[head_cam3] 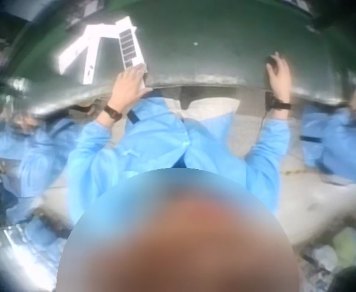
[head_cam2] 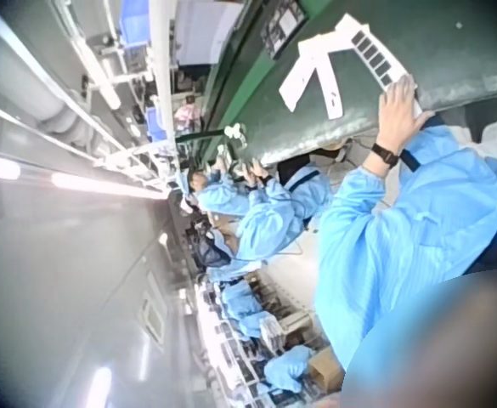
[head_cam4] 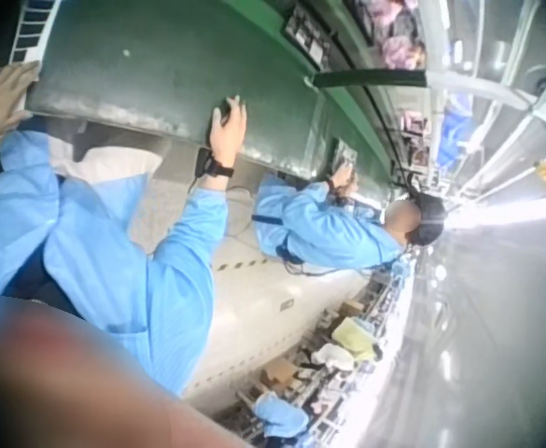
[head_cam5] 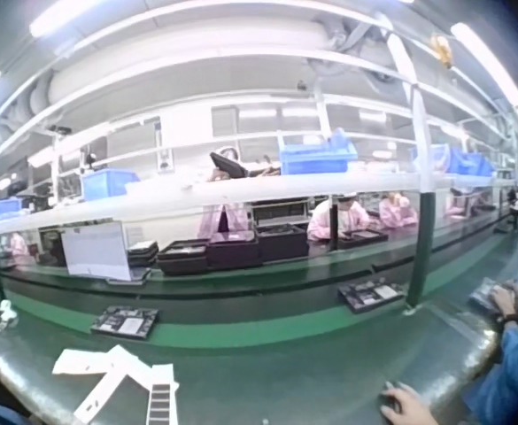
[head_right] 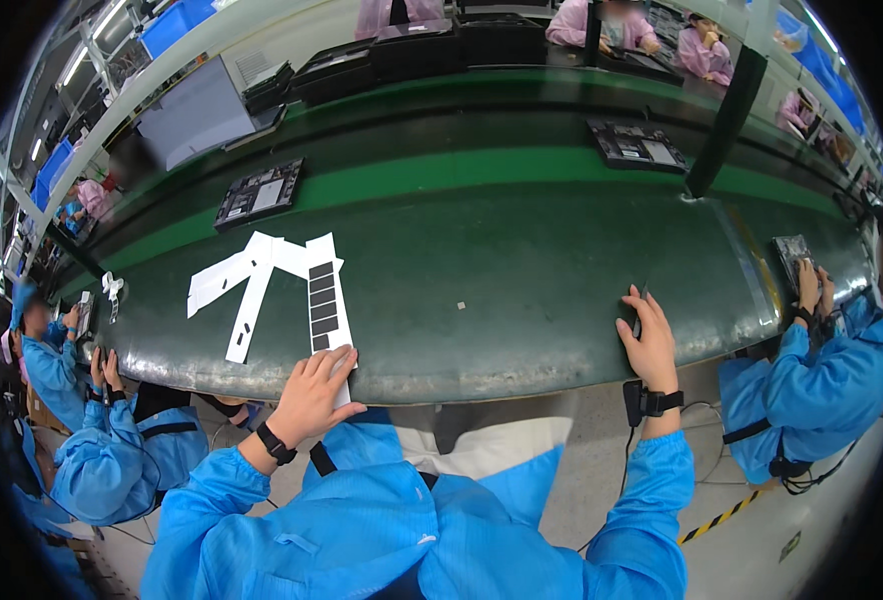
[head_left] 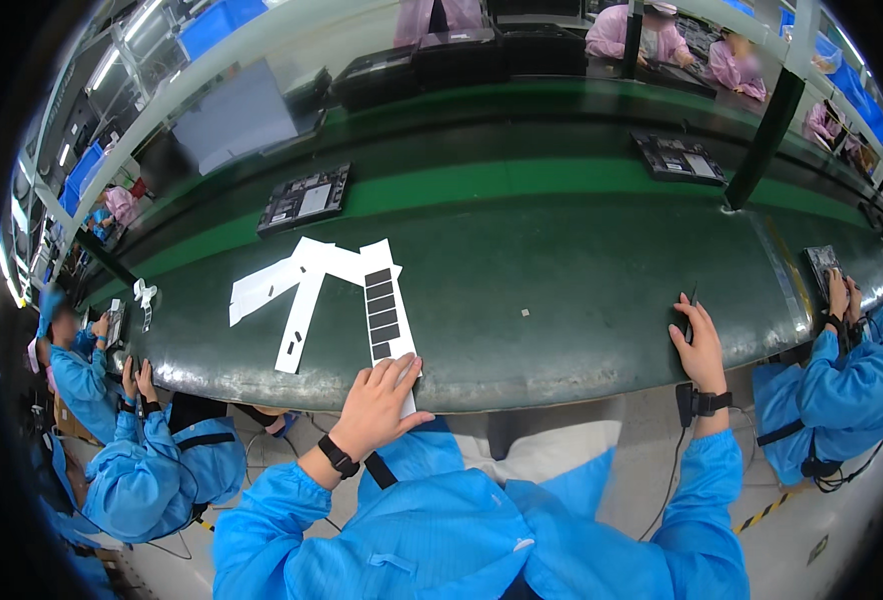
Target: Assembling the internal components of a laptop or tablet, including applying tape and securing small parts with a stylus/tweezer tool.
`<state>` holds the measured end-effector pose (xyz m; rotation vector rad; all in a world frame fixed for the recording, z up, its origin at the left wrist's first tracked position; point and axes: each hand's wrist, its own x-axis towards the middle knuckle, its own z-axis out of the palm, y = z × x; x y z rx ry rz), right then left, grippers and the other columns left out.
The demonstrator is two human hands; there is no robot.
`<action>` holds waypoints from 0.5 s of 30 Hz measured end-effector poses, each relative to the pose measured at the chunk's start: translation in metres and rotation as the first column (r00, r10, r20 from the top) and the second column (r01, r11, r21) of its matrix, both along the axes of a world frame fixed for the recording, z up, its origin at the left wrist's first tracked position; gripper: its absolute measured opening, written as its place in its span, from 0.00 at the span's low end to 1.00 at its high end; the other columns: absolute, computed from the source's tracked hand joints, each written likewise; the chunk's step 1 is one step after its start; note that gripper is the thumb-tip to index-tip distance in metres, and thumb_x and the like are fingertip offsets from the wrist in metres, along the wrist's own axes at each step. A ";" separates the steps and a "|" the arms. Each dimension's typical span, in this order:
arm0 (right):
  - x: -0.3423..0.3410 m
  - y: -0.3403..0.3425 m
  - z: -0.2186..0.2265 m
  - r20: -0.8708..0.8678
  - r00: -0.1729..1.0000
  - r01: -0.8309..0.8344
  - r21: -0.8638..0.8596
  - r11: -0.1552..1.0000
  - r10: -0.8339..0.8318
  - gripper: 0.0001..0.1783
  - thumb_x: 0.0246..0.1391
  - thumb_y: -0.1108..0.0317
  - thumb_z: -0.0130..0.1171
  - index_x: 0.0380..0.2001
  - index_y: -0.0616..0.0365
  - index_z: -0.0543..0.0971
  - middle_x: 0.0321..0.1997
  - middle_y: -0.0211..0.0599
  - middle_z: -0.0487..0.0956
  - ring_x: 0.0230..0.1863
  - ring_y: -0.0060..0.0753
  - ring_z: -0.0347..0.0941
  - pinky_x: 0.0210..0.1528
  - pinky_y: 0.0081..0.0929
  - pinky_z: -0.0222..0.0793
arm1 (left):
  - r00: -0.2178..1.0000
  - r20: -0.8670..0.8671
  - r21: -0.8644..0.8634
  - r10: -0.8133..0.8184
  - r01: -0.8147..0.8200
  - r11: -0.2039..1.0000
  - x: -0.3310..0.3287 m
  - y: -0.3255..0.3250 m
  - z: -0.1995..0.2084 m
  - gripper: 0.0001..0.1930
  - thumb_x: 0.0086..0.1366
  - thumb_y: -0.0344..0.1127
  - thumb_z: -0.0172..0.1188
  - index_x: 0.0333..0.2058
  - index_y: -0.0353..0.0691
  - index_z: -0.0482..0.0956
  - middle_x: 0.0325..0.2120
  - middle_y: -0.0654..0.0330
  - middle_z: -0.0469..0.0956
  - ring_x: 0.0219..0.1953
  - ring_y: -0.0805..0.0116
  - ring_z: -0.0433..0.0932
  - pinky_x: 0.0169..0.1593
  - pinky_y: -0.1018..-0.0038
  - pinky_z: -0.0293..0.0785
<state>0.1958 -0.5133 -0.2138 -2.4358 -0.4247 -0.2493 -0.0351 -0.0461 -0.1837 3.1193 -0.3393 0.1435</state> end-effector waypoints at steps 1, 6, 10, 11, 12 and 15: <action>0.002 0.002 -0.001 -0.012 1.000 -0.023 0.001 1.000 0.023 0.21 0.54 0.68 0.61 0.53 0.53 0.74 0.65 0.36 0.72 0.70 0.52 0.58 0.69 0.40 0.57 | 1.000 0.019 -0.020 0.023 -0.022 1.000 -0.006 0.001 -0.002 0.42 0.60 0.61 0.58 0.64 0.38 0.63 0.62 0.55 0.65 0.59 0.53 0.67 0.58 0.60 0.65; 0.008 -0.023 -0.015 0.034 0.994 -0.109 0.071 0.992 0.106 0.21 0.56 0.73 0.57 0.54 0.56 0.73 0.67 0.38 0.70 0.71 0.46 0.59 0.71 0.38 0.51 | 0.998 0.047 -0.115 0.038 -0.032 0.993 0.007 0.000 -0.015 0.37 0.63 0.56 0.57 0.64 0.39 0.64 0.65 0.56 0.63 0.63 0.55 0.66 0.60 0.61 0.64; 0.016 -0.020 -0.019 -0.010 0.997 -0.075 -0.004 0.997 0.075 0.20 0.60 0.72 0.54 0.56 0.57 0.72 0.68 0.39 0.68 0.71 0.44 0.57 0.74 0.38 0.45 | 0.990 0.089 -0.169 0.111 -0.094 0.981 0.006 -0.002 -0.028 0.34 0.64 0.55 0.57 0.62 0.40 0.66 0.64 0.56 0.64 0.64 0.56 0.65 0.61 0.61 0.63; 0.022 -0.018 -0.021 0.001 0.997 -0.083 -0.014 0.996 0.083 0.20 0.61 0.72 0.53 0.57 0.57 0.71 0.69 0.39 0.68 0.72 0.45 0.57 0.74 0.37 0.45 | 0.987 0.107 -0.169 0.118 -0.099 0.981 0.006 -0.001 -0.027 0.33 0.64 0.54 0.57 0.62 0.40 0.66 0.64 0.56 0.65 0.64 0.56 0.65 0.61 0.61 0.62; 0.021 -0.017 -0.023 0.012 0.997 -0.079 -0.027 0.996 0.080 0.20 0.62 0.72 0.53 0.57 0.57 0.71 0.69 0.39 0.67 0.72 0.45 0.56 0.74 0.37 0.44 | 0.986 0.100 -0.195 0.135 -0.114 0.974 0.005 0.001 -0.026 0.33 0.64 0.53 0.57 0.63 0.41 0.66 0.63 0.57 0.66 0.64 0.56 0.64 0.63 0.60 0.61; 0.024 -0.009 -0.026 -0.019 0.997 -0.073 -0.019 0.997 0.073 0.20 0.62 0.72 0.52 0.57 0.58 0.71 0.69 0.39 0.67 0.72 0.43 0.56 0.74 0.36 0.43 | 0.982 0.115 -0.212 0.150 -0.124 0.969 0.001 0.010 -0.028 0.33 0.63 0.52 0.59 0.63 0.42 0.66 0.62 0.58 0.68 0.65 0.56 0.63 0.64 0.59 0.60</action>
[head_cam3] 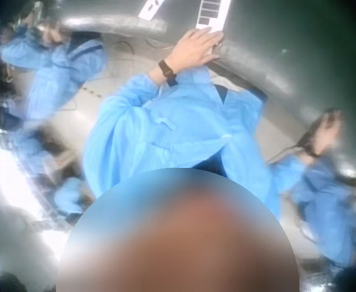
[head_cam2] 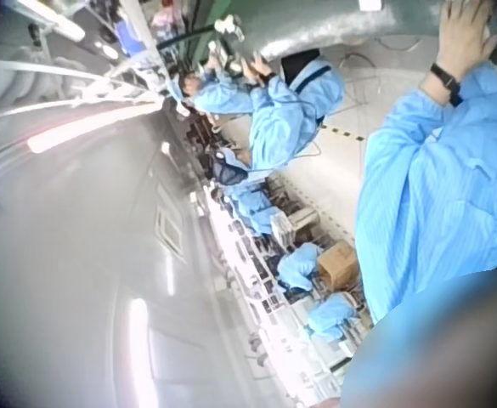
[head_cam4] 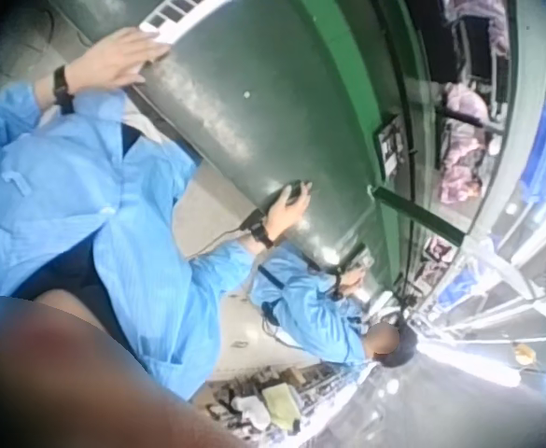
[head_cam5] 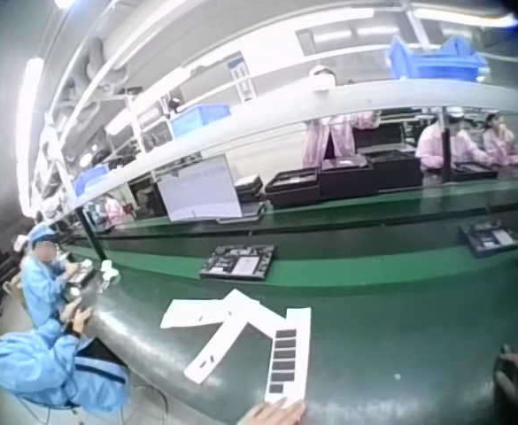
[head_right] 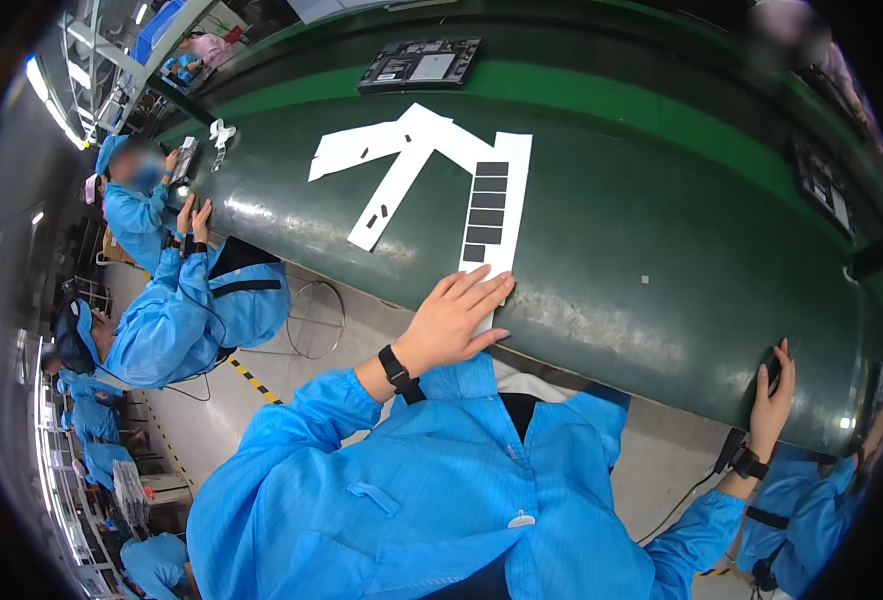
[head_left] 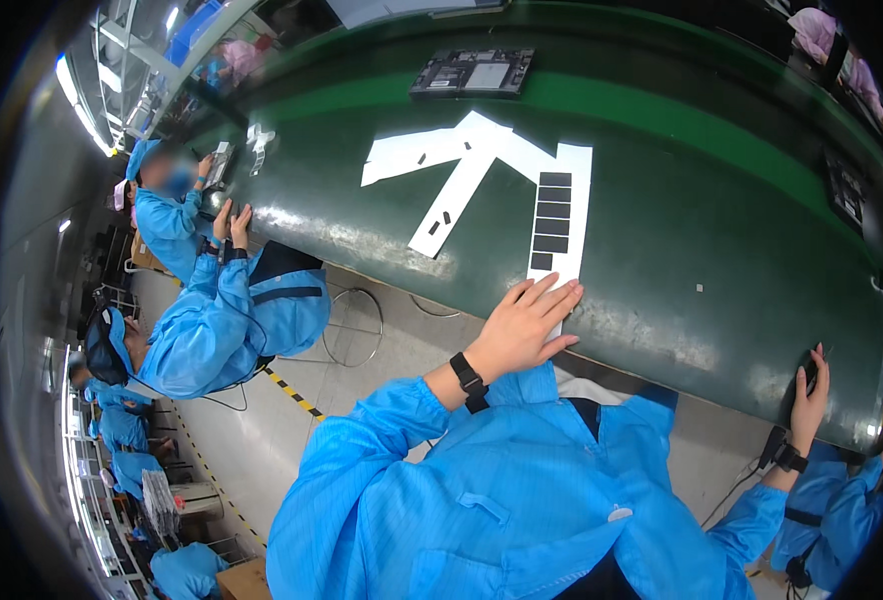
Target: Assembling the internal components of a laptop or tablet, including applying tape and securing small parts with a stylus/tweezer tool.
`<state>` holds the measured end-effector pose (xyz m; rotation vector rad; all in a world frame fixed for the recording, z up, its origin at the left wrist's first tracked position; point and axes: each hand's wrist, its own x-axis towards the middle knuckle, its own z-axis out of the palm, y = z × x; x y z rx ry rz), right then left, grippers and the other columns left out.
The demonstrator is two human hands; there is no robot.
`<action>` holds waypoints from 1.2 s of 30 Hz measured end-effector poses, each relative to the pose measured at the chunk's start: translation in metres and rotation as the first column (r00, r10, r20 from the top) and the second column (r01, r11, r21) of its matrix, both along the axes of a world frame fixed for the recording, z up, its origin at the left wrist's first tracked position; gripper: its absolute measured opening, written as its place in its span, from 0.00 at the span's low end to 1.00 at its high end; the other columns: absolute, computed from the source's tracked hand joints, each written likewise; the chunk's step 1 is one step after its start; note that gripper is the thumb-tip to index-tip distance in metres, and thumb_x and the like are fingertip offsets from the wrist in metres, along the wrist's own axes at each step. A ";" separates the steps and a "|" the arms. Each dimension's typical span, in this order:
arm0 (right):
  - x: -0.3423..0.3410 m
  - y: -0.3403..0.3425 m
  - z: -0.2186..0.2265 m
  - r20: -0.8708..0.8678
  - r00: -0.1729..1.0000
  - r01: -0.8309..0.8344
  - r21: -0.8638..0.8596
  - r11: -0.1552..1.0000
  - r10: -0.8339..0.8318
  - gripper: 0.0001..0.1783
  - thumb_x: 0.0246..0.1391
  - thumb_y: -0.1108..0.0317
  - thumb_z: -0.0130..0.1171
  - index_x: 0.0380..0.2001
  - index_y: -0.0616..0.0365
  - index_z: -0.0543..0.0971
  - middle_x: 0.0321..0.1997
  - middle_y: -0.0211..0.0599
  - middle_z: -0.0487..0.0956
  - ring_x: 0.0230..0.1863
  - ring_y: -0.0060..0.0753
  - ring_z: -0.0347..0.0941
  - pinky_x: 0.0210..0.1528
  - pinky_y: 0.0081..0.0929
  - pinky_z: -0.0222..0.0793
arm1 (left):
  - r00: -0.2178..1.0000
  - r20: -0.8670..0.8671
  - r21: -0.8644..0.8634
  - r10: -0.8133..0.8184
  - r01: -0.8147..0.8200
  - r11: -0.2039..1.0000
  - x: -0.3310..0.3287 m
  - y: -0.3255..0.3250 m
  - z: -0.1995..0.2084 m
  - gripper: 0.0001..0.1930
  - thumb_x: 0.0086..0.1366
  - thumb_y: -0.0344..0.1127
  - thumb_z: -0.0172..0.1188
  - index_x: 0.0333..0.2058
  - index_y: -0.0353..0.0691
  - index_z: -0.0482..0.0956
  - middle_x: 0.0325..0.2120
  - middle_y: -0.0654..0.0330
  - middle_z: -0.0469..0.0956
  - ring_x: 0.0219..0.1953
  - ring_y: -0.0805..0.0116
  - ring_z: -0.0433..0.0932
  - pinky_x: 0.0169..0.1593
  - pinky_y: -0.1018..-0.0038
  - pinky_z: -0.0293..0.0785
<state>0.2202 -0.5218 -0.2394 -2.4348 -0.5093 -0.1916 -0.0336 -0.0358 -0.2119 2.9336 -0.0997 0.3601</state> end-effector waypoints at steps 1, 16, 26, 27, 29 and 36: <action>0.000 0.000 -0.001 -0.021 1.000 -0.016 0.051 0.999 0.018 0.19 0.62 0.72 0.52 0.57 0.59 0.71 0.70 0.41 0.66 0.72 0.41 0.56 0.74 0.35 0.44 | 1.000 0.008 -0.027 0.009 -0.009 1.000 -0.002 0.001 -0.005 0.33 0.63 0.49 0.61 0.64 0.43 0.66 0.61 0.58 0.69 0.65 0.56 0.63 0.65 0.57 0.60; 0.003 -0.005 0.053 -0.402 0.884 -0.084 0.368 0.926 0.239 0.25 0.59 0.71 0.59 0.60 0.57 0.70 0.64 0.37 0.70 0.66 0.33 0.63 0.67 0.30 0.56 | 0.974 -0.047 -0.203 -0.222 0.208 0.957 0.036 0.019 0.089 0.20 0.62 0.36 0.62 0.52 0.40 0.78 0.53 0.52 0.76 0.58 0.49 0.72 0.61 0.56 0.67; 0.250 -0.062 0.041 -0.202 0.975 0.168 0.370 0.914 -0.097 0.18 0.62 0.60 0.57 0.52 0.56 0.73 0.50 0.37 0.80 0.49 0.28 0.75 0.50 0.24 0.69 | 0.905 -0.330 -0.937 -0.268 -0.279 0.210 0.415 -0.129 0.070 0.23 0.70 0.44 0.49 0.58 0.38 0.70 0.58 0.52 0.70 0.62 0.59 0.66 0.65 0.60 0.59; 0.282 -0.048 0.028 -0.102 0.987 0.151 0.324 0.934 -0.125 0.19 0.61 0.60 0.57 0.52 0.56 0.73 0.48 0.40 0.81 0.49 0.33 0.76 0.50 0.27 0.69 | 0.925 -0.324 -0.939 -0.198 -0.289 0.188 0.447 -0.136 0.052 0.24 0.70 0.45 0.50 0.59 0.37 0.69 0.59 0.51 0.69 0.63 0.58 0.65 0.65 0.59 0.58; 0.318 -0.016 0.027 0.027 0.977 0.199 0.266 0.943 -0.213 0.19 0.60 0.59 0.57 0.50 0.57 0.73 0.45 0.47 0.81 0.49 0.48 0.77 0.53 0.37 0.70 | 0.951 -0.288 -0.953 -0.113 -0.273 0.134 0.495 -0.158 0.018 0.27 0.69 0.46 0.53 0.60 0.35 0.67 0.61 0.49 0.67 0.63 0.57 0.65 0.66 0.60 0.57; 0.429 -0.064 -0.015 0.072 0.760 0.625 0.196 0.756 -0.646 0.24 0.60 0.56 0.53 0.54 0.59 0.68 0.49 0.60 0.78 0.53 0.63 0.73 0.56 0.48 0.68 | 0.994 -0.110 -0.982 -0.001 -0.109 0.154 0.581 -0.271 -0.049 0.37 0.69 0.48 0.53 0.66 0.25 0.54 0.66 0.39 0.59 0.69 0.47 0.56 0.69 0.65 0.54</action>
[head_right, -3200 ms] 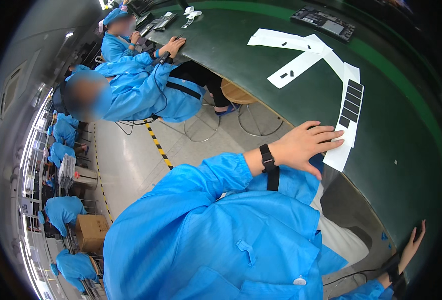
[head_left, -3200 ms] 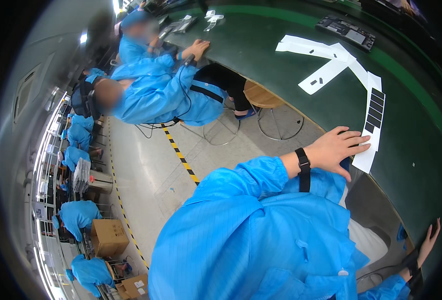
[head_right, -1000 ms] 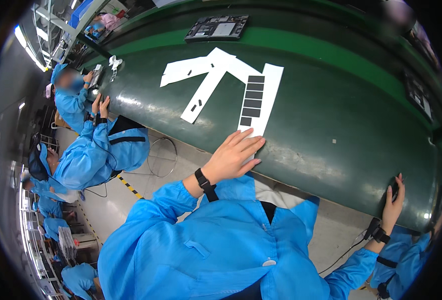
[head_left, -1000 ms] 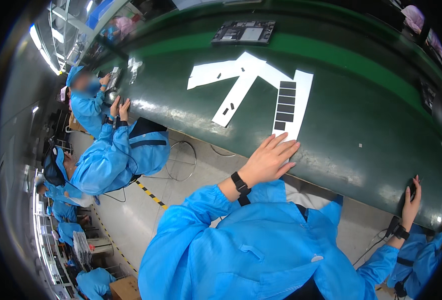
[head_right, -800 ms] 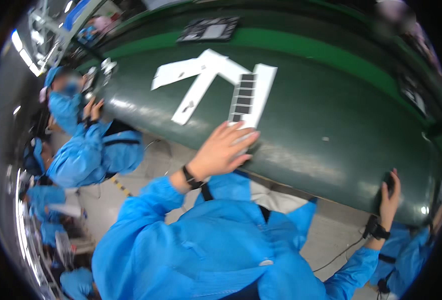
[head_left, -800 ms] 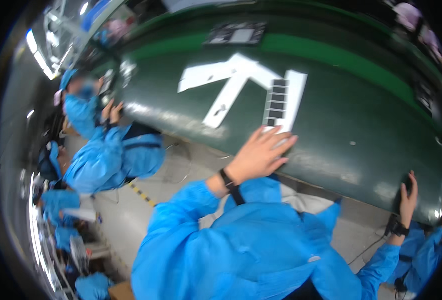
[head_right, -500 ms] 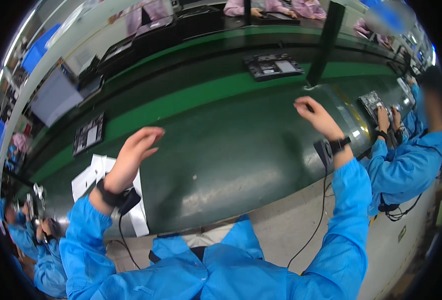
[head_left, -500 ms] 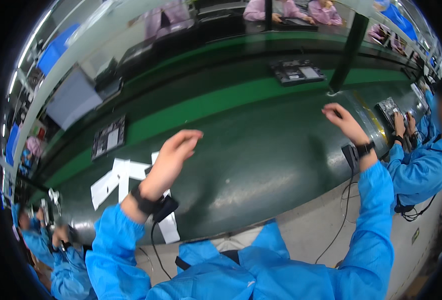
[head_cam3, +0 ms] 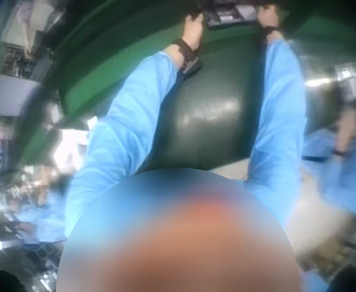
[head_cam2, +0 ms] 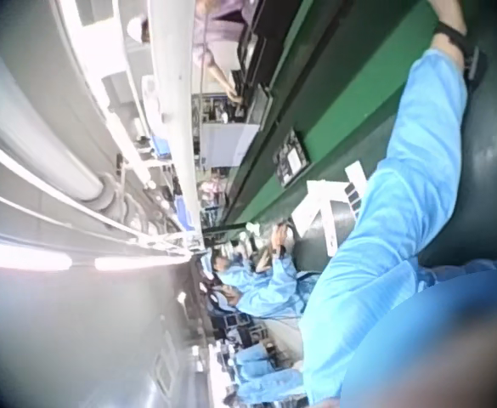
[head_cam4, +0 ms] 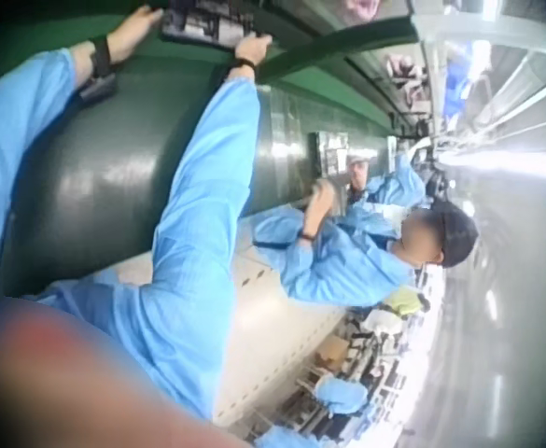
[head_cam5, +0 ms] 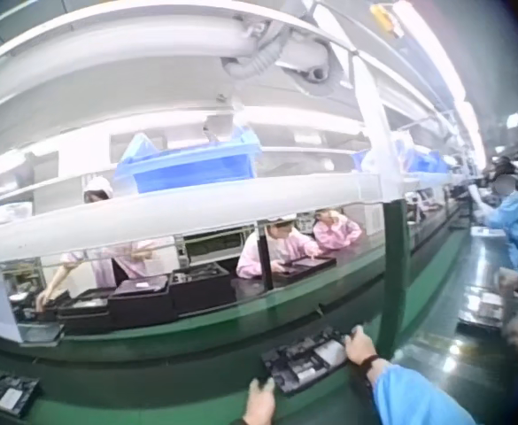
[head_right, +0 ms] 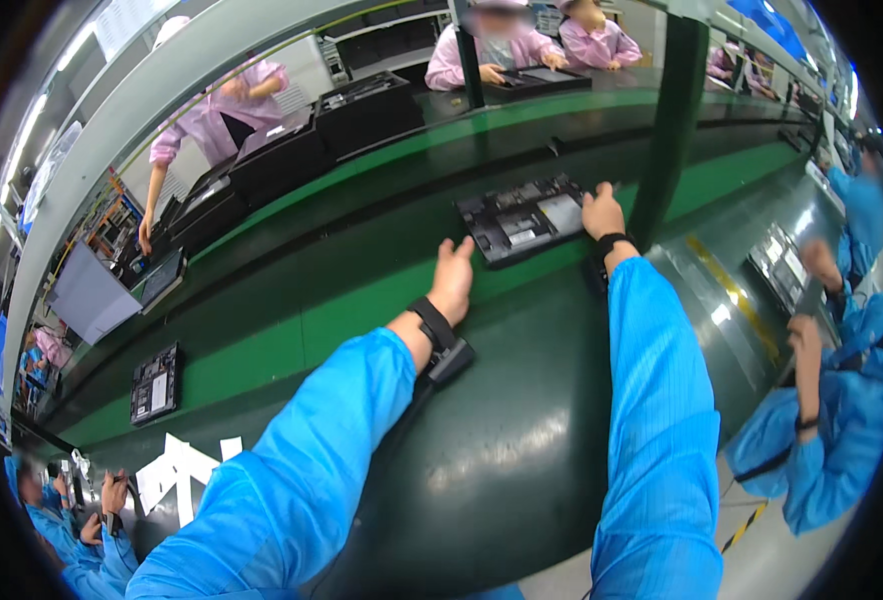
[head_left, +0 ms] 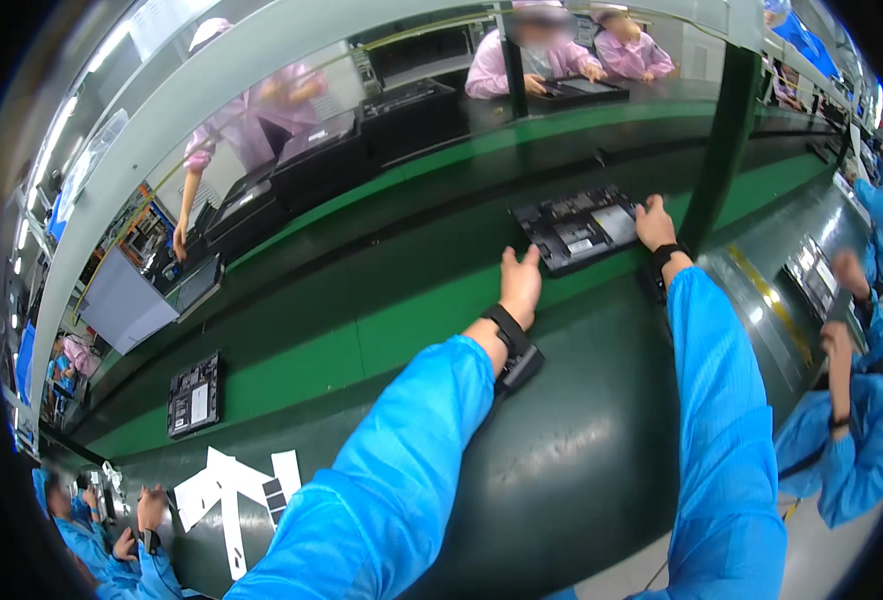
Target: Assembling the internal components of a laptop or tablet, including applying tape and securing small parts with a stylus/tweezer tool.
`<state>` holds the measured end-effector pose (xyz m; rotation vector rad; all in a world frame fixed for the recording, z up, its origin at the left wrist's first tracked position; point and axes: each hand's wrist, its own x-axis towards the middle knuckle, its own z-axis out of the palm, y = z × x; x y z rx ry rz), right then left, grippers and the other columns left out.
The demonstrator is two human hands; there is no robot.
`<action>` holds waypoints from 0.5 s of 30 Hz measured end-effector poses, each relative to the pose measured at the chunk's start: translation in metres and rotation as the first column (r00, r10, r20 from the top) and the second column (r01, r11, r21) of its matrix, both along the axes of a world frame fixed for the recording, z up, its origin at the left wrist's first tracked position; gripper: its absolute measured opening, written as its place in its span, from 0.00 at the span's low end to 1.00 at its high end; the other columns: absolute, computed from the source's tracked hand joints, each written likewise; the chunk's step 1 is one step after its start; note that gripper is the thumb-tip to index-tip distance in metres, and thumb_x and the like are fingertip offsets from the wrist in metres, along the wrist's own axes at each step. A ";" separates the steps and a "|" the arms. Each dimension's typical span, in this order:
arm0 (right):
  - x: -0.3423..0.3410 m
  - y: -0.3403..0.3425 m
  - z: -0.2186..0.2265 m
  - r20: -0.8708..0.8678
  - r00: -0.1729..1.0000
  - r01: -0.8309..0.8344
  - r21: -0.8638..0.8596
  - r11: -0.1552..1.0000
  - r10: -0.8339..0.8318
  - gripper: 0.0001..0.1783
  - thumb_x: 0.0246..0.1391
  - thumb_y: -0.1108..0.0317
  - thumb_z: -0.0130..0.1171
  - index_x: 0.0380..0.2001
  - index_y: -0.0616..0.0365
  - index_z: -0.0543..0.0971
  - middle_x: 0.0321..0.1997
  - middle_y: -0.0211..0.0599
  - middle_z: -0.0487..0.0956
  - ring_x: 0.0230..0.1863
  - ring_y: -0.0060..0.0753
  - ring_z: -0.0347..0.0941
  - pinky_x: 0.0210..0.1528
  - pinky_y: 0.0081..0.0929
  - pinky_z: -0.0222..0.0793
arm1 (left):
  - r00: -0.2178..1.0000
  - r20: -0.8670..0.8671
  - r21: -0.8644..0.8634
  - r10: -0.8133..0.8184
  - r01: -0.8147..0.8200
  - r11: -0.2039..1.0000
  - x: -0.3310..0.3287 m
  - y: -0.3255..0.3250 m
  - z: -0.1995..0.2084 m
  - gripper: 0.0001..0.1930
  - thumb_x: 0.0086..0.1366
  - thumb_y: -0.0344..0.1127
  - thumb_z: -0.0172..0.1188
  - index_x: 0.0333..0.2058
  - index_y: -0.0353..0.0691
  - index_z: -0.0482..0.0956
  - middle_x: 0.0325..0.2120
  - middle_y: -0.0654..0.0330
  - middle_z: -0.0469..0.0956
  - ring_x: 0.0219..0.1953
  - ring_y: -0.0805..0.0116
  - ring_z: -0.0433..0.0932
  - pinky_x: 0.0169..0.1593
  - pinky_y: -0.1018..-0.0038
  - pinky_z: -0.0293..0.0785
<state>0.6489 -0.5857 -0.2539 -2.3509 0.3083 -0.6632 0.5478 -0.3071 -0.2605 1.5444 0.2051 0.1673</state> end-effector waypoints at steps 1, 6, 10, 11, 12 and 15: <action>0.013 0.034 0.009 -0.073 0.997 -0.001 0.014 1.000 0.002 0.23 0.60 0.56 0.53 0.53 0.58 0.69 0.48 0.59 0.79 0.53 0.62 0.74 0.55 0.48 0.69 | 0.999 0.046 -0.032 -0.003 0.005 0.999 0.024 0.017 -0.023 0.38 0.69 0.48 0.53 0.66 0.25 0.52 0.66 0.39 0.58 0.70 0.47 0.56 0.69 0.66 0.53; 0.007 0.014 0.008 -0.118 0.981 0.161 0.079 0.984 -0.151 0.13 0.52 0.64 0.53 0.41 0.53 0.76 0.44 0.51 0.82 0.50 0.58 0.76 0.51 0.47 0.71 | 0.965 0.105 -0.313 -0.241 0.262 0.913 0.024 -0.021 -0.007 0.36 0.70 0.43 0.52 0.67 0.28 0.48 0.63 0.43 0.64 0.65 0.55 0.63 0.67 0.68 0.56; -0.022 0.035 0.025 -0.015 0.997 0.077 0.127 0.989 -0.076 0.10 0.50 0.70 0.51 0.36 0.50 0.77 0.39 0.49 0.82 0.46 0.57 0.78 0.47 0.46 0.72 | 0.999 0.006 -0.217 -0.040 0.040 0.975 0.005 -0.007 0.008 0.35 0.69 0.37 0.51 0.67 0.28 0.48 0.62 0.42 0.63 0.64 0.54 0.64 0.67 0.68 0.56; -0.035 0.044 0.029 0.047 0.999 0.007 0.109 0.994 -0.012 0.10 0.51 0.71 0.50 0.37 0.51 0.77 0.38 0.50 0.82 0.45 0.58 0.78 0.46 0.46 0.72 | 0.998 0.038 -0.193 -0.045 0.051 0.980 -0.009 0.006 0.013 0.35 0.69 0.37 0.51 0.68 0.27 0.47 0.62 0.42 0.64 0.64 0.54 0.64 0.67 0.68 0.56; -0.047 0.057 0.037 0.117 0.991 -0.074 0.092 0.993 0.063 0.10 0.52 0.71 0.50 0.37 0.51 0.77 0.38 0.52 0.82 0.44 0.58 0.77 0.45 0.45 0.72 | 0.996 0.077 -0.163 -0.039 0.051 0.985 -0.023 0.026 0.022 0.35 0.68 0.36 0.51 0.68 0.27 0.46 0.62 0.41 0.64 0.64 0.54 0.64 0.67 0.69 0.56; -0.151 0.064 0.093 0.119 0.978 -0.186 0.148 0.971 0.169 0.09 0.56 0.72 0.49 0.38 0.53 0.77 0.35 0.51 0.81 0.39 0.52 0.78 0.42 0.39 0.72 | 0.998 -0.020 -0.114 -0.061 0.058 0.992 -0.148 0.049 0.140 0.43 0.68 0.40 0.51 0.70 0.29 0.34 0.70 0.43 0.50 0.72 0.58 0.49 0.72 0.67 0.43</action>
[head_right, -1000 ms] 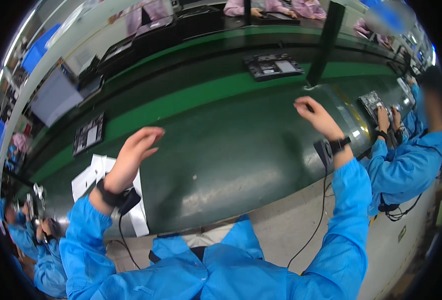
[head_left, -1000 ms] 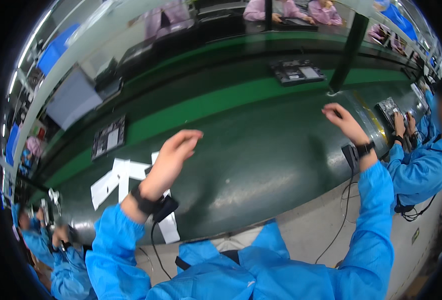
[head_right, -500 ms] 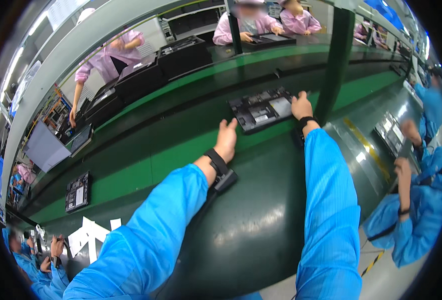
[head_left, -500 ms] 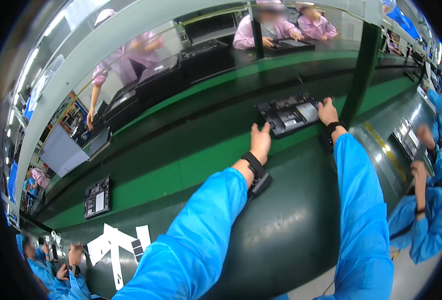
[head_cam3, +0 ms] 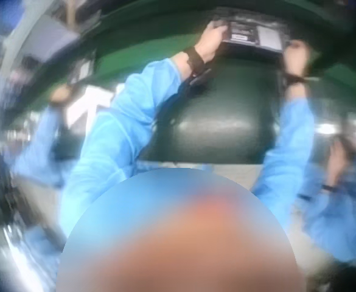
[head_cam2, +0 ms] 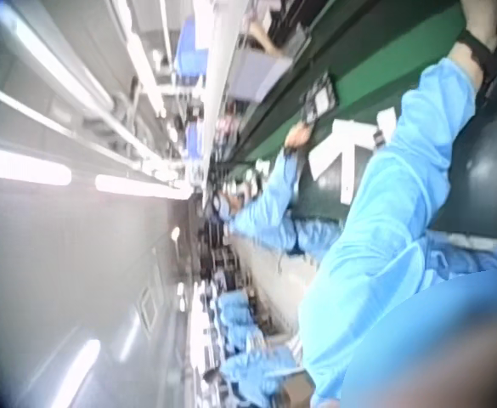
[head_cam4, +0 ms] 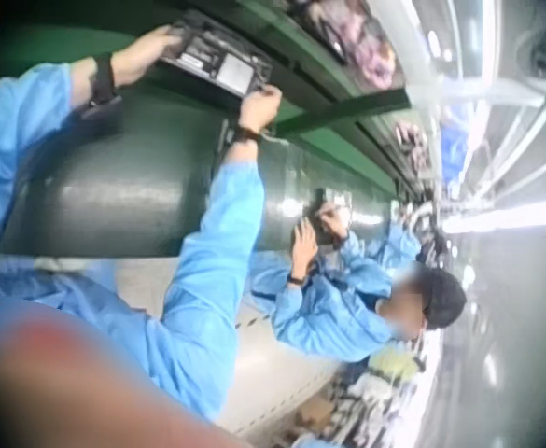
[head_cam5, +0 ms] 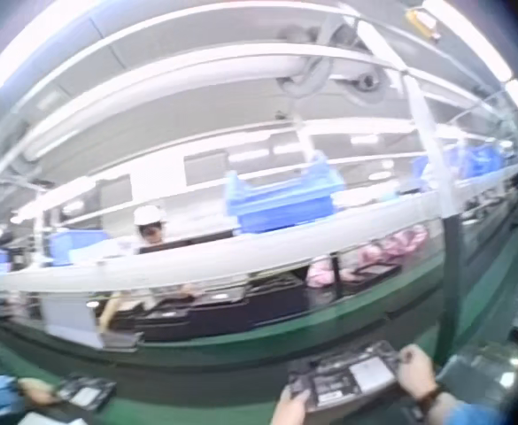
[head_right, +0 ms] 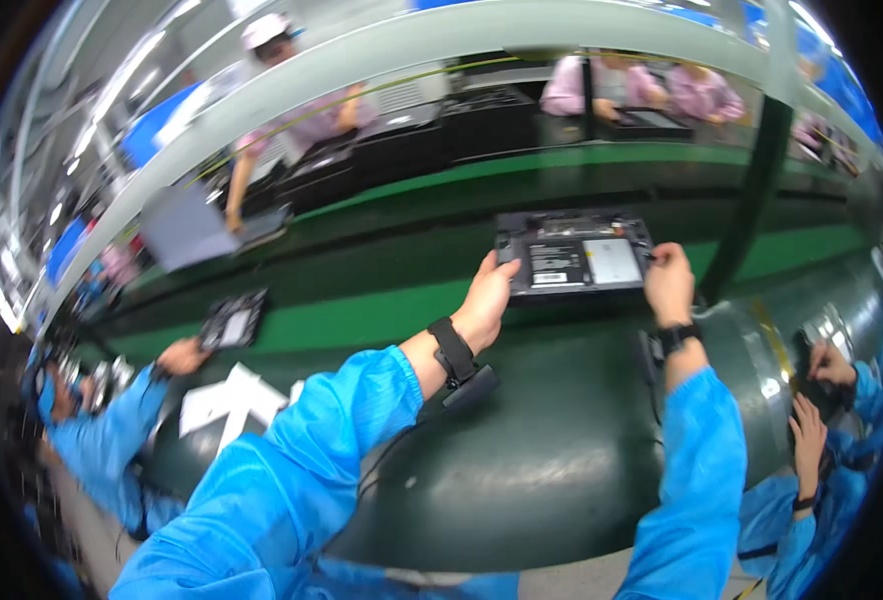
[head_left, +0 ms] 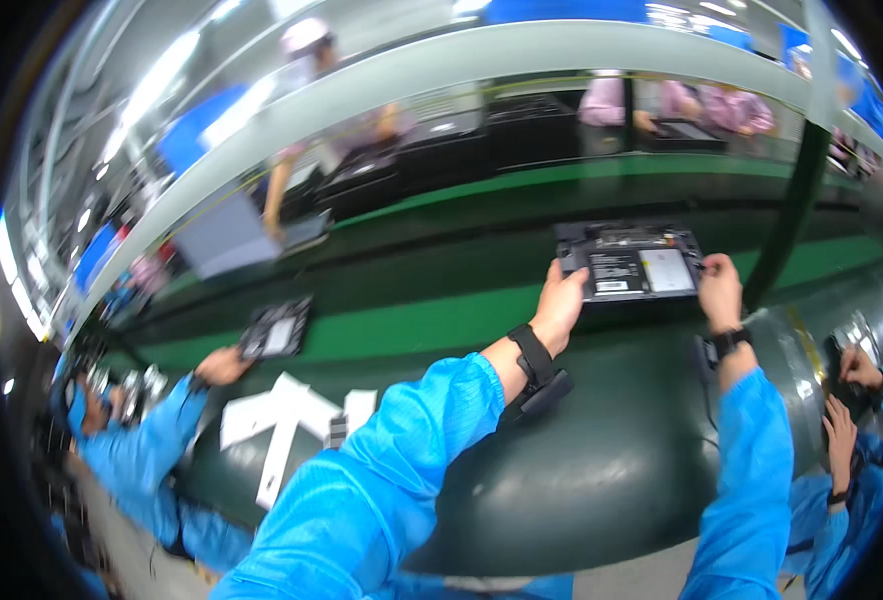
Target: Assembling the internal components of a laptop or tablet, including applying tape and securing small parts with a stylus/tweezer tool.
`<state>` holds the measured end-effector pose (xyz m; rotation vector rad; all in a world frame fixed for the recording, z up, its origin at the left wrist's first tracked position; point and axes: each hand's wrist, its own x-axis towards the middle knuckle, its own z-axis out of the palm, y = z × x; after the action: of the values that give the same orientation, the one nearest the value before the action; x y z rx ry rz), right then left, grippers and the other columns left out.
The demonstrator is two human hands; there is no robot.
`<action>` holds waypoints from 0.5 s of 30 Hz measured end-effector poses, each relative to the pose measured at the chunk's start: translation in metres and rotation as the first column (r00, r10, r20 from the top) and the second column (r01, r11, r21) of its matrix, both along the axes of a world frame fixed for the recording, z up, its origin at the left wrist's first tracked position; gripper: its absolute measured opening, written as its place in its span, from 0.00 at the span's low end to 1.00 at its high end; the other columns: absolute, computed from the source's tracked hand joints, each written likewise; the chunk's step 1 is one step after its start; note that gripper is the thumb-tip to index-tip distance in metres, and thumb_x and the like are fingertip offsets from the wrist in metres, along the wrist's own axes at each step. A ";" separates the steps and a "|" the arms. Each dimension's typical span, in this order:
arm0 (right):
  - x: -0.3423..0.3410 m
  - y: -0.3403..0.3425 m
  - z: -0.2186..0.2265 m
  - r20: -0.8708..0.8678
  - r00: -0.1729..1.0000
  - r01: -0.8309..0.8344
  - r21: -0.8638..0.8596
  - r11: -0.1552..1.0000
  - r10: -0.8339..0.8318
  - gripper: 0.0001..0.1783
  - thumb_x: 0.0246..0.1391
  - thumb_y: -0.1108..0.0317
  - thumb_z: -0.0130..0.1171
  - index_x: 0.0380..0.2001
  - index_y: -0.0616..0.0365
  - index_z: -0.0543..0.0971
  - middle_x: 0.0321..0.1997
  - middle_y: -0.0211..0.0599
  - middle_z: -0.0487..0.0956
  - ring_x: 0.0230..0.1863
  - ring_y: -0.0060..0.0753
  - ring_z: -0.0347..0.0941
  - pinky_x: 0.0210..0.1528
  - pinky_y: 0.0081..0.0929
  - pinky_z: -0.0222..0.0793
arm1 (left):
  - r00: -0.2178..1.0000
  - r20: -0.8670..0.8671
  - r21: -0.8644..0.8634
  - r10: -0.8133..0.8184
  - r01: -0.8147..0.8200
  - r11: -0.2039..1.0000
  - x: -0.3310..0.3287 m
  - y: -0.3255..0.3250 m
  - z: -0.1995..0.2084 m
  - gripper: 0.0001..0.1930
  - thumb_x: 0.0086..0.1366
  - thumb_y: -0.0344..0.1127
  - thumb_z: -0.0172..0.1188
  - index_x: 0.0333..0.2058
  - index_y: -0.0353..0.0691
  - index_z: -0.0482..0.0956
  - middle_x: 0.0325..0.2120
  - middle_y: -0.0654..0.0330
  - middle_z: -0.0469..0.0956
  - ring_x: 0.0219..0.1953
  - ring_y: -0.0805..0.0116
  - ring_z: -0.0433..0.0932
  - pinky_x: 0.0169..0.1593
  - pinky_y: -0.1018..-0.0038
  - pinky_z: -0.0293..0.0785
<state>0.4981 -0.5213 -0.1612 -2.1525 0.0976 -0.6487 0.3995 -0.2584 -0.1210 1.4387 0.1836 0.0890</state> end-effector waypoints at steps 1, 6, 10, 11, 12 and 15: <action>-0.032 -0.005 0.013 0.023 0.998 -0.053 0.008 0.999 0.052 0.08 0.58 0.72 0.49 0.38 0.54 0.77 0.34 0.49 0.81 0.37 0.48 0.79 0.42 0.37 0.72 | 0.995 0.028 0.011 -0.094 0.094 0.996 -0.030 0.007 0.019 0.42 0.68 0.39 0.51 0.70 0.28 0.35 0.69 0.42 0.52 0.71 0.58 0.51 0.71 0.67 0.45; -0.175 0.009 0.007 0.135 0.864 -0.504 0.234 0.831 0.486 0.04 0.60 0.79 0.49 0.36 0.61 0.73 0.28 0.25 0.71 0.32 0.18 0.68 0.37 0.18 0.66 | 0.997 -0.004 0.149 -0.080 0.079 0.986 -0.207 0.055 0.035 0.42 0.68 0.37 0.52 0.70 0.27 0.37 0.67 0.42 0.56 0.69 0.59 0.56 0.69 0.71 0.50; -0.293 0.021 -0.022 0.008 0.865 -0.471 0.359 0.806 0.501 0.04 0.61 0.79 0.49 0.37 0.60 0.73 0.27 0.20 0.65 0.30 0.13 0.60 0.36 0.14 0.61 | 0.995 -0.090 0.138 0.031 -0.018 0.990 -0.329 0.057 0.003 0.43 0.67 0.37 0.53 0.70 0.27 0.36 0.69 0.42 0.52 0.71 0.58 0.53 0.70 0.72 0.49; -0.310 0.025 -0.036 -0.019 0.851 -0.484 0.358 0.798 0.525 0.04 0.61 0.79 0.49 0.37 0.60 0.73 0.27 0.20 0.65 0.30 0.13 0.60 0.36 0.14 0.61 | 0.997 -0.066 0.084 0.033 -0.027 0.996 -0.354 0.057 -0.007 0.43 0.67 0.37 0.53 0.70 0.27 0.36 0.69 0.41 0.52 0.71 0.58 0.53 0.71 0.71 0.48; -0.325 0.026 -0.046 -0.005 0.856 -0.486 0.329 0.810 0.516 0.04 0.61 0.79 0.50 0.37 0.60 0.73 0.27 0.21 0.65 0.30 0.13 0.60 0.36 0.14 0.61 | 0.994 -0.080 0.138 0.073 -0.062 0.988 -0.372 0.059 -0.018 0.43 0.67 0.36 0.54 0.70 0.27 0.37 0.69 0.42 0.52 0.71 0.58 0.53 0.71 0.72 0.48; -0.323 0.046 -0.104 0.020 0.852 -0.509 0.264 0.819 0.523 0.03 0.60 0.78 0.52 0.37 0.61 0.74 0.27 0.22 0.65 0.31 0.14 0.58 0.37 0.13 0.60 | 0.992 -0.126 0.041 0.024 -0.018 0.999 -0.379 0.084 -0.063 0.42 0.67 0.35 0.54 0.69 0.27 0.38 0.69 0.41 0.53 0.71 0.58 0.54 0.70 0.72 0.49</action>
<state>0.1748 -0.4757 -0.2652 -1.8220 -0.3506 -0.2401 0.0202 -0.1748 -0.1841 1.4832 0.3027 0.0185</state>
